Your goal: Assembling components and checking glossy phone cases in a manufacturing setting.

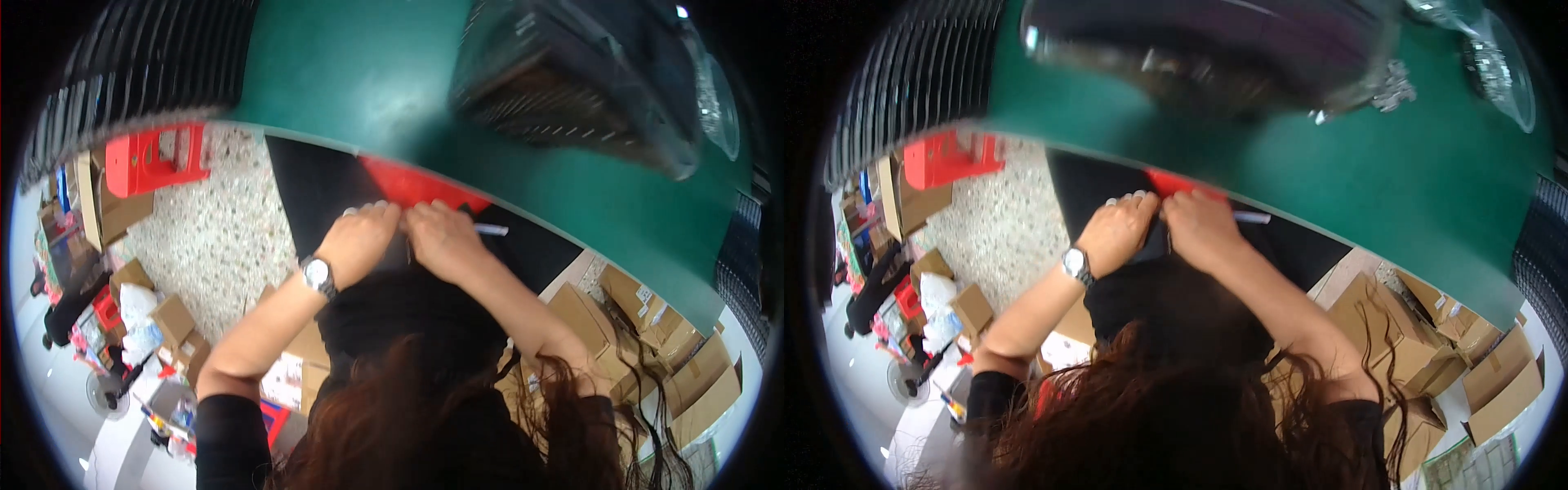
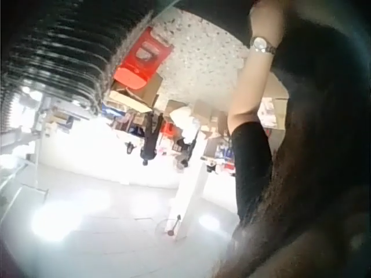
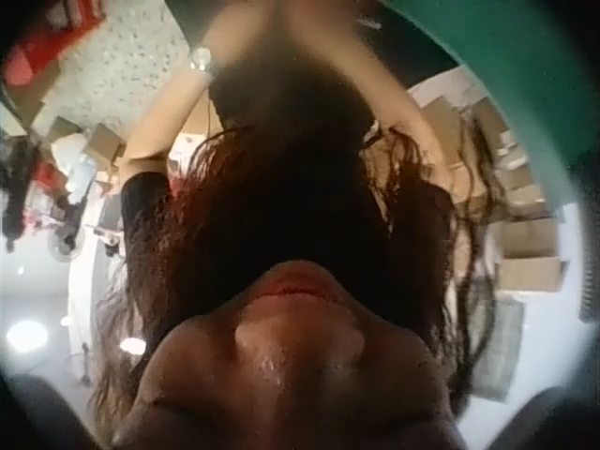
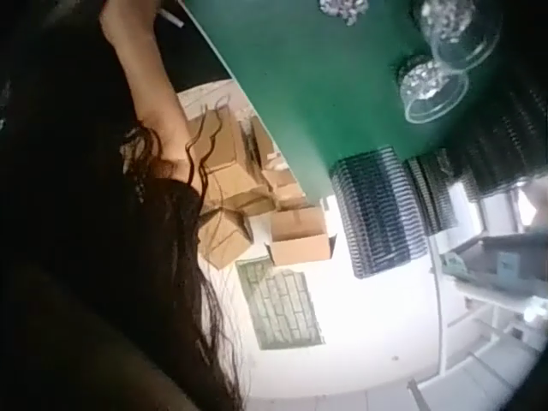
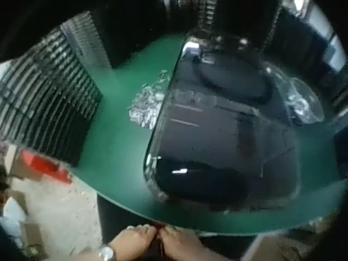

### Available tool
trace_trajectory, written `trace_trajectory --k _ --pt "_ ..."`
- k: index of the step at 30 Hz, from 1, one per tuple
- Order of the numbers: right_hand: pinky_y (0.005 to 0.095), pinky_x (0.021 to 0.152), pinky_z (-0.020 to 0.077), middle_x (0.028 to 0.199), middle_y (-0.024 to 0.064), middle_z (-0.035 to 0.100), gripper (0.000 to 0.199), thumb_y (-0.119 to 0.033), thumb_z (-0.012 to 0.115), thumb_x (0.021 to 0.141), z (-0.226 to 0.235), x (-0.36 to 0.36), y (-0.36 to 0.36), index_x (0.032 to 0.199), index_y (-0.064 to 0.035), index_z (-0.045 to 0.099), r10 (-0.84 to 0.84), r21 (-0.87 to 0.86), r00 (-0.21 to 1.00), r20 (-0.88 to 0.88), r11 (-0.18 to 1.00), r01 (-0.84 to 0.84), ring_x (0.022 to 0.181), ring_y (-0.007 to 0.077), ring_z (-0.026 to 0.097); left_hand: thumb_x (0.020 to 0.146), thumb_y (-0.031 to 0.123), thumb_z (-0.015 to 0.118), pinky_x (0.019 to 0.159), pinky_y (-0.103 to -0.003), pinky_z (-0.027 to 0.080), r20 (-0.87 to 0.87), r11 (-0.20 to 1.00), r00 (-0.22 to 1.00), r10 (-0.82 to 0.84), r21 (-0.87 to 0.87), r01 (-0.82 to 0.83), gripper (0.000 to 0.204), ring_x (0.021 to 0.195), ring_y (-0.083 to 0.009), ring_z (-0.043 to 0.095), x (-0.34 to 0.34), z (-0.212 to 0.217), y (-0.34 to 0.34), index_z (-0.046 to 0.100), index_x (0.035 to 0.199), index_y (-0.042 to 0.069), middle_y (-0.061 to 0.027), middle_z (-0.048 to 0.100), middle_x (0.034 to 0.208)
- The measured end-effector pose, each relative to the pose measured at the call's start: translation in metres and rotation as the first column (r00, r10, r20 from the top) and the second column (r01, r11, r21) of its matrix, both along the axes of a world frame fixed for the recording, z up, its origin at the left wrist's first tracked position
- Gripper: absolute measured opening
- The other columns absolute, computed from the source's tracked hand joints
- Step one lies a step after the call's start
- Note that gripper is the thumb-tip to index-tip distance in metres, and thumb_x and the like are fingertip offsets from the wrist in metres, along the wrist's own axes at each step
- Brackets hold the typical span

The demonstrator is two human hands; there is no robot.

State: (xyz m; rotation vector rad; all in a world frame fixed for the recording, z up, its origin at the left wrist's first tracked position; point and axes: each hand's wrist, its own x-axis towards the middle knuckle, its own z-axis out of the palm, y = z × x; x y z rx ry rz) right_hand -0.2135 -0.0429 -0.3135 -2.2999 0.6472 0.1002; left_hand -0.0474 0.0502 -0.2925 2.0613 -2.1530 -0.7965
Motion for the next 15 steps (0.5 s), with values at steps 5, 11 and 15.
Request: trace_trajectory --k 5,11,15 --pt "0.0493 0.085 0.0551 0.112 0.0168 0.064 0.024 -0.021 0.061 0.096 -0.015 -0.008 0.000 0.110 -0.0023 0.064 -0.003 0.063 0.998 -0.058 0.998 0.006 0.109 0.0361 0.063 0.100 0.014 0.056 0.069 -0.047 0.055 -0.107 0.996 0.991 0.082 0.038 -0.079 0.013 0.080 -0.0361 0.069 -0.002 0.005 -0.010 0.061 0.109 0.006 -0.0138 0.066 0.091" --pt "0.0469 0.091 0.0564 0.121 0.0214 0.065 0.047 -0.016 0.066 0.096 0.148 -0.062 -0.033 0.140 -0.0046 0.054 -0.100 0.475 0.994 -0.031 0.874 0.103 0.110 0.0397 0.065 0.101 0.023 0.061 0.066 -0.048 0.055 -0.168 0.987 0.973 0.158 0.067 -0.149 0.016 0.073 -0.0380 0.068 -0.001 0.018 -0.018 0.070 0.101 0.010 -0.0131 0.068 0.084" --pt "0.0325 0.074 0.0557 0.093 0.0162 0.073 0.020 -0.007 0.068 0.093 0.207 -0.083 -0.088 0.111 -0.0007 0.074 -0.488 -0.039 0.812 0.321 0.850 0.526 0.080 0.0212 0.070 0.101 0.019 0.061 0.066 -0.048 0.055 -0.256 0.986 0.952 0.166 0.015 -0.168 0.012 0.076 -0.0389 0.068 -0.011 0.009 -0.015 0.069 0.102 0.010 -0.0134 0.069 0.088"
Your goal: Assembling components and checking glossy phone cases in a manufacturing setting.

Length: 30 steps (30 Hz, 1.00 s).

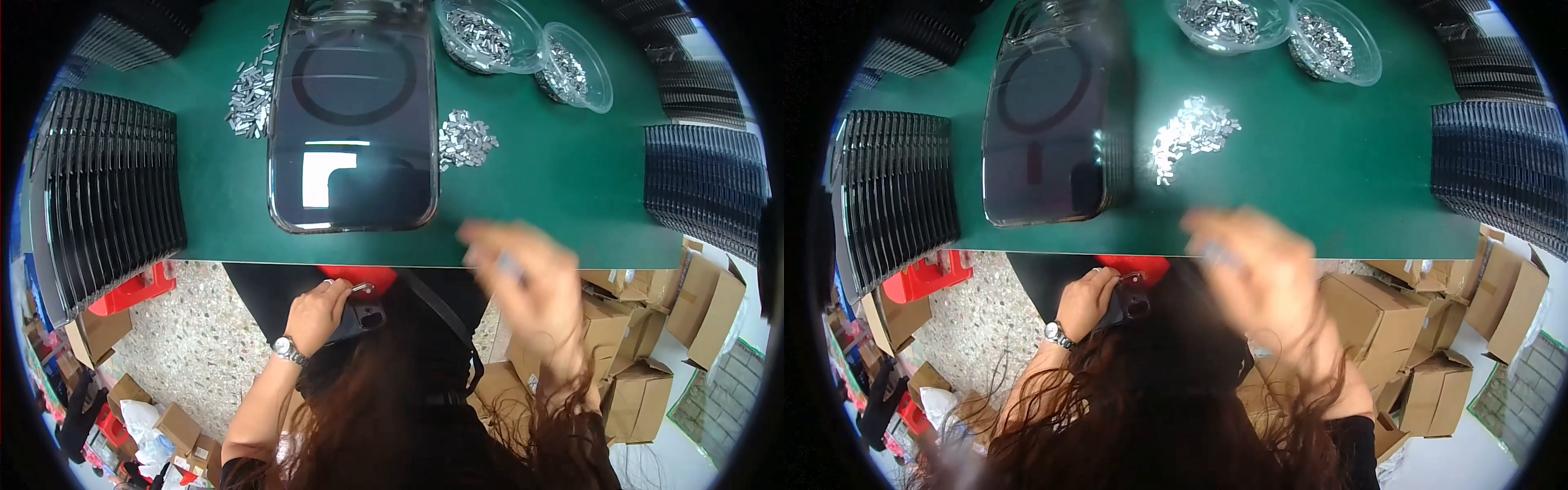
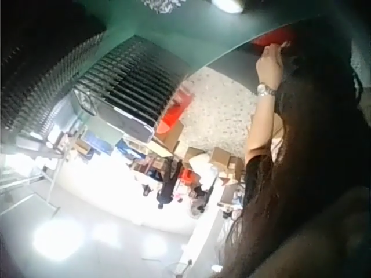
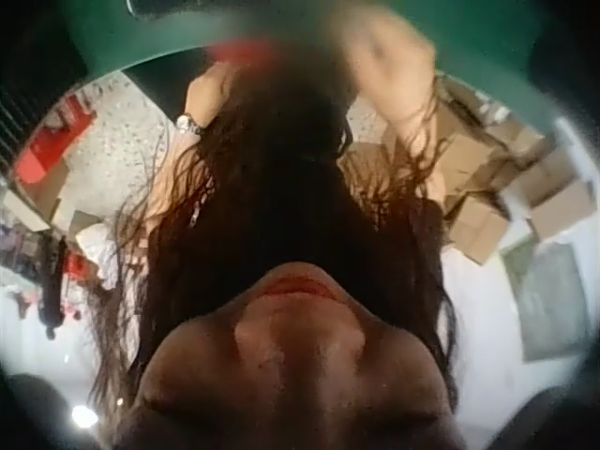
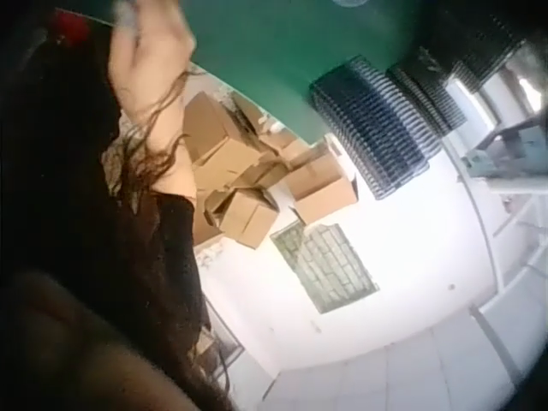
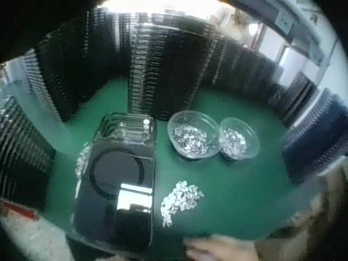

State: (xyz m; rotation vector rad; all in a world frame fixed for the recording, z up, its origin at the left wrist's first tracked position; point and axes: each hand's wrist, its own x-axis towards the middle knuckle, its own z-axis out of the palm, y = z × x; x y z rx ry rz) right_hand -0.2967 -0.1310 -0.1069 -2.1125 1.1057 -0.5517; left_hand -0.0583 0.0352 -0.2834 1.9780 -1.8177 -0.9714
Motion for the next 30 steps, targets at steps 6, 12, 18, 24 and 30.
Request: trace_trajectory --k 6,12,18,24,30 --pt "0.0409 0.070 0.0529 0.090 0.0180 0.066 0.014 -0.002 0.066 0.091 -0.022 0.019 -0.048 0.103 0.0018 0.069 -0.176 -0.116 0.980 -0.097 0.980 0.165 0.078 0.0365 0.067 0.102 0.021 0.058 0.066 -0.048 0.056 -0.082 0.999 0.996 0.041 -0.033 -0.044 0.013 0.077 -0.0383 0.069 -0.002 0.000 -0.011 0.066 0.103 0.010 -0.0135 0.071 0.091" --pt "0.0391 0.072 0.0537 0.095 0.0194 0.069 0.014 -0.003 0.067 0.090 -0.015 0.027 -0.049 0.103 0.0026 0.068 -0.199 -0.078 0.969 -0.145 0.979 0.190 0.080 0.0365 0.068 0.102 0.021 0.059 0.066 -0.048 0.055 -0.116 0.997 0.990 0.077 0.011 -0.077 0.013 0.077 -0.0384 0.069 0.008 0.004 -0.010 0.066 0.102 0.009 -0.0138 0.071 0.092" --pt "0.0401 0.073 0.0539 0.094 0.0201 0.070 0.014 -0.004 0.068 0.092 -0.013 0.029 -0.055 0.104 0.0021 0.068 -0.164 -0.043 0.971 -0.176 0.986 0.159 0.082 0.0388 0.068 0.102 0.022 0.059 0.067 -0.049 0.055 -0.153 0.998 0.986 0.066 0.002 -0.067 0.015 0.078 -0.0383 0.069 0.003 -0.001 -0.012 0.068 0.105 0.009 -0.0147 0.072 0.093" --pt "0.0423 0.075 0.0546 0.097 0.0197 0.070 0.014 -0.006 0.068 0.091 -0.008 0.028 -0.061 0.105 -0.0006 0.069 -0.119 -0.073 0.970 -0.212 0.992 0.106 0.085 0.0409 0.068 0.100 0.020 0.061 0.070 -0.049 0.054 -0.097 0.998 0.994 0.049 0.038 -0.046 0.018 0.080 -0.0408 0.068 0.006 0.003 -0.023 0.071 0.102 0.006 -0.0200 0.071 0.089" --pt "0.0404 0.075 0.0549 0.095 0.0179 0.070 0.016 0.000 0.068 0.088 -0.008 0.025 -0.062 0.104 0.0001 0.069 -0.042 -0.140 0.968 -0.248 0.990 0.007 0.085 0.0374 0.068 0.099 0.018 0.063 0.071 -0.049 0.053 -0.078 0.996 0.996 0.047 0.075 -0.041 0.018 0.083 -0.0431 0.068 0.010 0.005 -0.023 0.072 0.103 0.002 -0.0229 0.071 0.092"
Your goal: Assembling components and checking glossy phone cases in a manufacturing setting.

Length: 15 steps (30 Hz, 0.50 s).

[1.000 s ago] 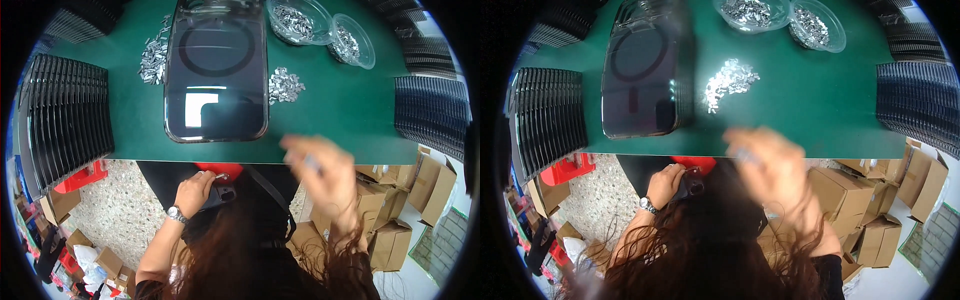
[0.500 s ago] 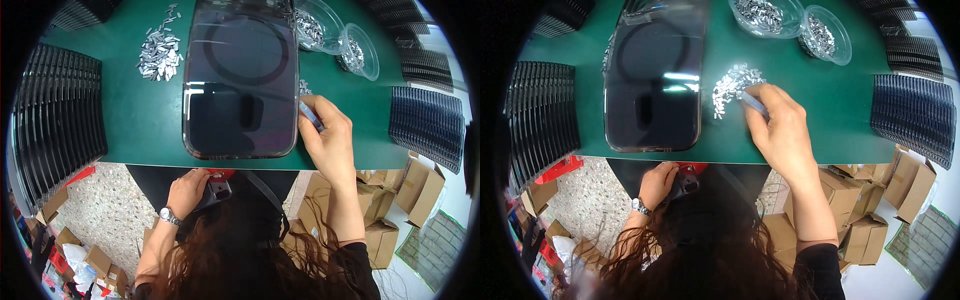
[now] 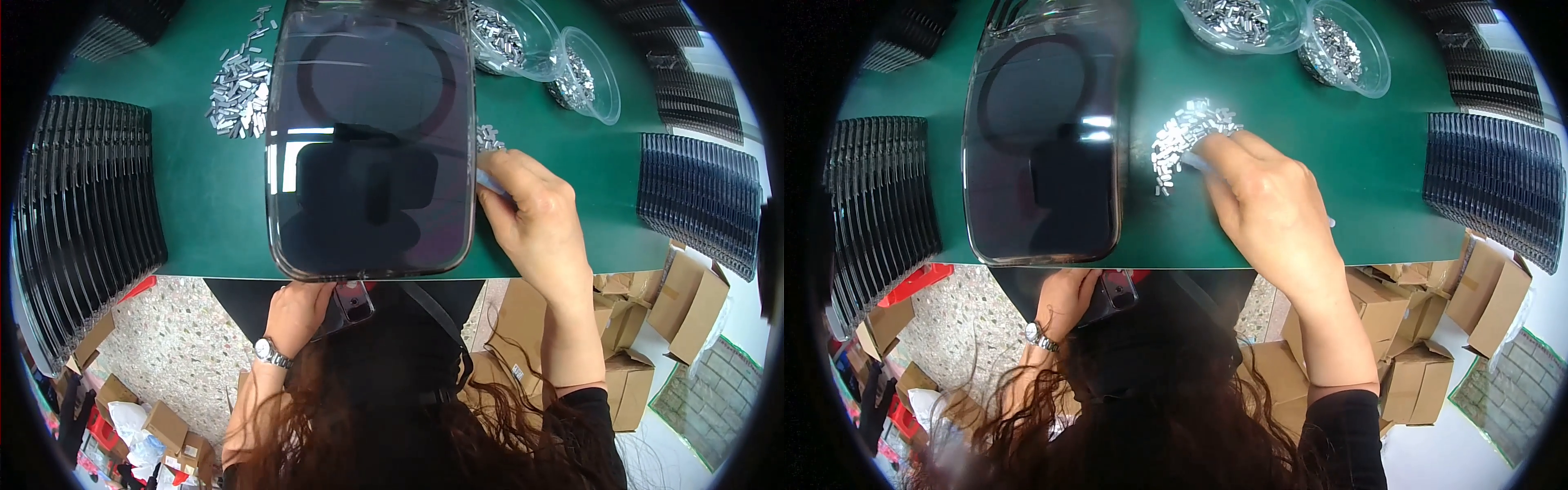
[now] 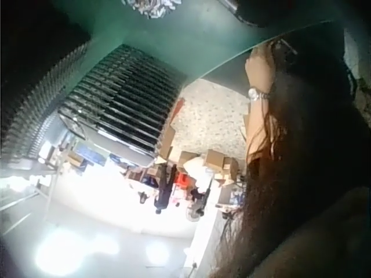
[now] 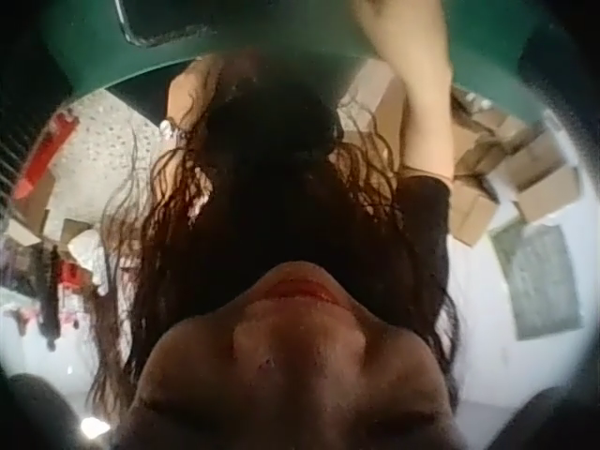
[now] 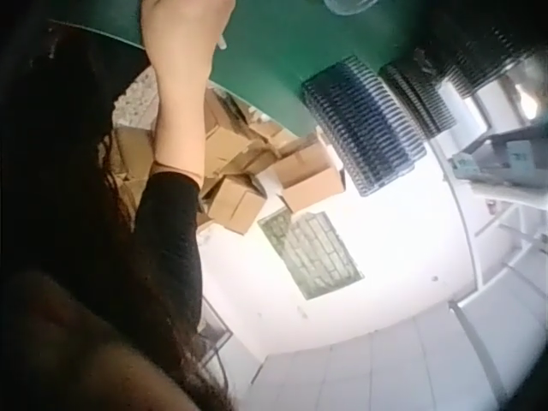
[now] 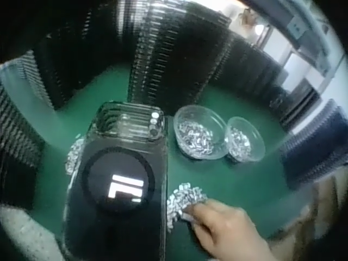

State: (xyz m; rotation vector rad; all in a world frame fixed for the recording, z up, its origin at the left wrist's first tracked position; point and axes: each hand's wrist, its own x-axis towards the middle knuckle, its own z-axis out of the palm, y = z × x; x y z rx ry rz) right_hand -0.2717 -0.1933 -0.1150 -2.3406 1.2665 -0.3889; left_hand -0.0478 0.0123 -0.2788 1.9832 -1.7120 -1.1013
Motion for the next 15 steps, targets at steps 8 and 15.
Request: trace_trajectory --k 8,15 --pt "0.0295 0.065 0.0492 0.088 0.0123 0.070 0.012 0.004 0.069 0.084 0.009 -0.005 0.012 0.096 0.0027 0.070 -0.034 0.144 0.983 0.179 0.990 0.008 0.076 0.0205 0.067 0.099 0.016 0.063 0.072 -0.047 0.054 -0.004 0.998 0.999 0.052 0.017 -0.052 0.016 0.084 -0.0414 0.068 -0.004 0.013 0.005 0.072 0.103 0.003 -0.0200 0.071 0.097" --pt "0.0407 0.070 0.0550 0.094 0.0114 0.067 0.014 0.002 0.070 0.082 -0.029 -0.001 0.111 0.095 -0.0020 0.066 0.116 0.459 0.959 0.260 0.859 -0.228 0.083 0.0336 0.067 0.099 0.013 0.059 0.082 -0.045 0.054 -0.216 0.999 0.976 -0.035 -0.036 0.028 0.016 0.095 -0.0403 0.069 -0.011 0.027 -0.004 0.068 0.108 0.002 -0.0200 0.072 0.100"
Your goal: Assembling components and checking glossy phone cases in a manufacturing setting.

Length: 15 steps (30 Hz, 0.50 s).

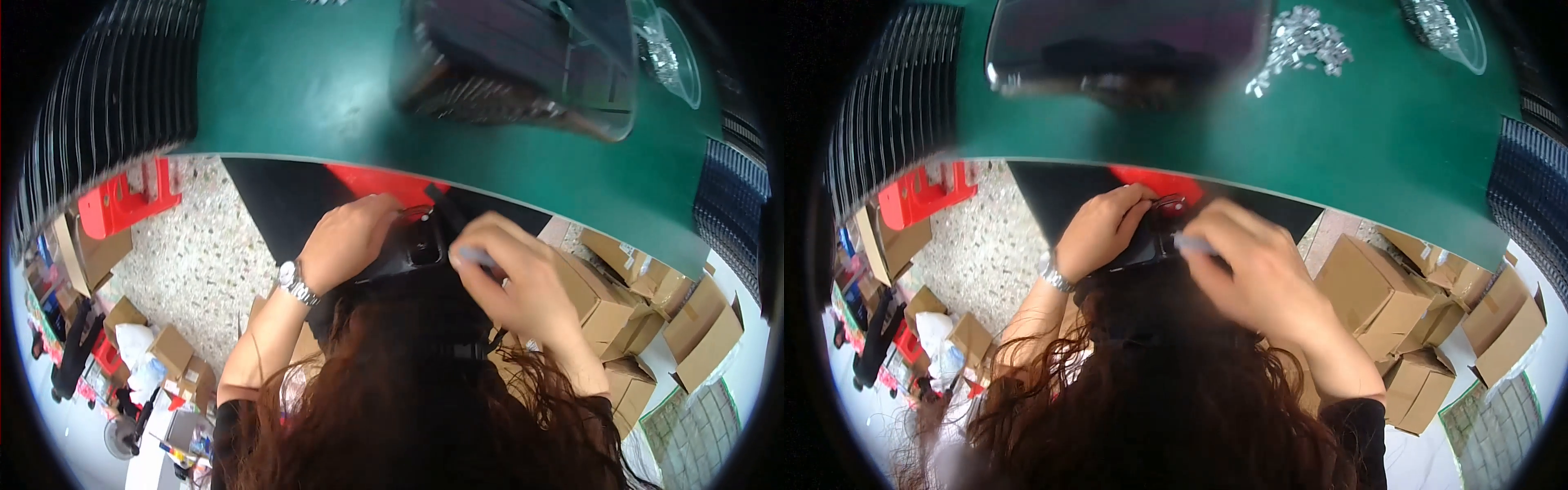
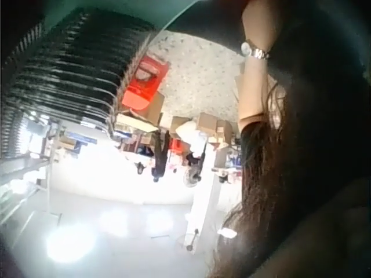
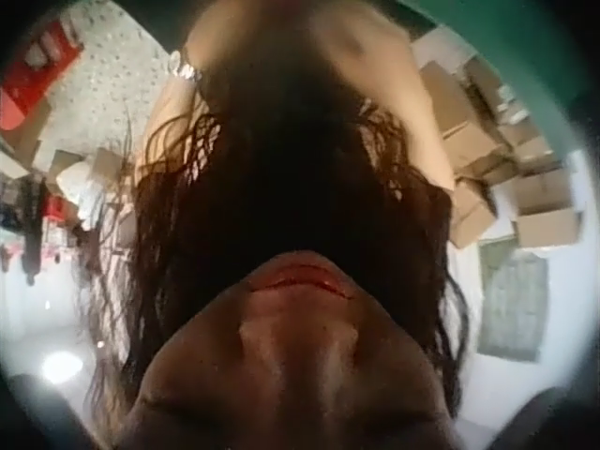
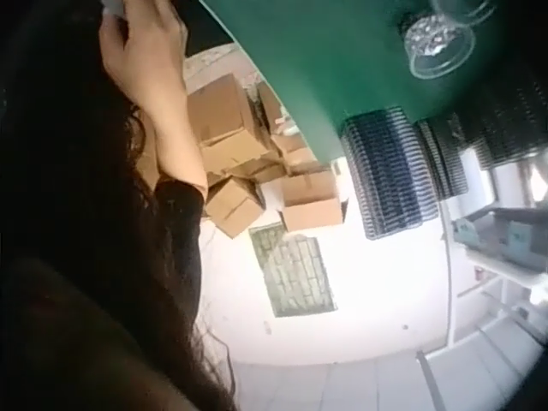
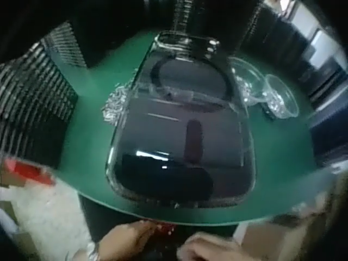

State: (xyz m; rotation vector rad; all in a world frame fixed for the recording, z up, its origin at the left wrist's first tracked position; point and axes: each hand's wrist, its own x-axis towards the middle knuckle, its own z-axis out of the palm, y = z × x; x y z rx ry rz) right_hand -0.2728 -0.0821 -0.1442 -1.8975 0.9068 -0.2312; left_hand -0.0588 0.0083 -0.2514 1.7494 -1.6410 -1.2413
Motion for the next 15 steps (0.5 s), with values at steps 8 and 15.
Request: trace_trajectory --k 8,15 --pt "0.0410 0.076 0.0564 0.105 0.0084 0.065 0.022 -0.003 0.073 0.079 -0.091 0.013 0.014 0.098 -0.0027 0.064 0.282 -0.275 0.959 -0.018 0.921 -0.276 0.095 0.0302 0.066 0.097 0.012 0.058 0.080 -0.048 0.055 0.023 0.995 0.999 -0.024 0.100 0.021 0.017 0.092 -0.0408 0.069 -0.005 0.008 0.015 0.067 0.108 0.002 -0.0209 0.072 0.097" --pt "0.0430 0.068 0.0537 0.093 0.0085 0.057 0.022 -0.004 0.073 0.077 -0.099 0.011 0.011 0.093 -0.0037 0.057 0.402 -0.332 0.916 -0.011 0.862 -0.382 0.086 0.0291 0.063 0.097 0.017 0.054 0.074 -0.052 0.054 0.043 0.998 0.999 0.006 0.067 -0.009 0.019 0.083 -0.0399 0.070 -0.016 0.000 0.027 0.068 0.102 0.004 -0.0206 0.072 0.087"
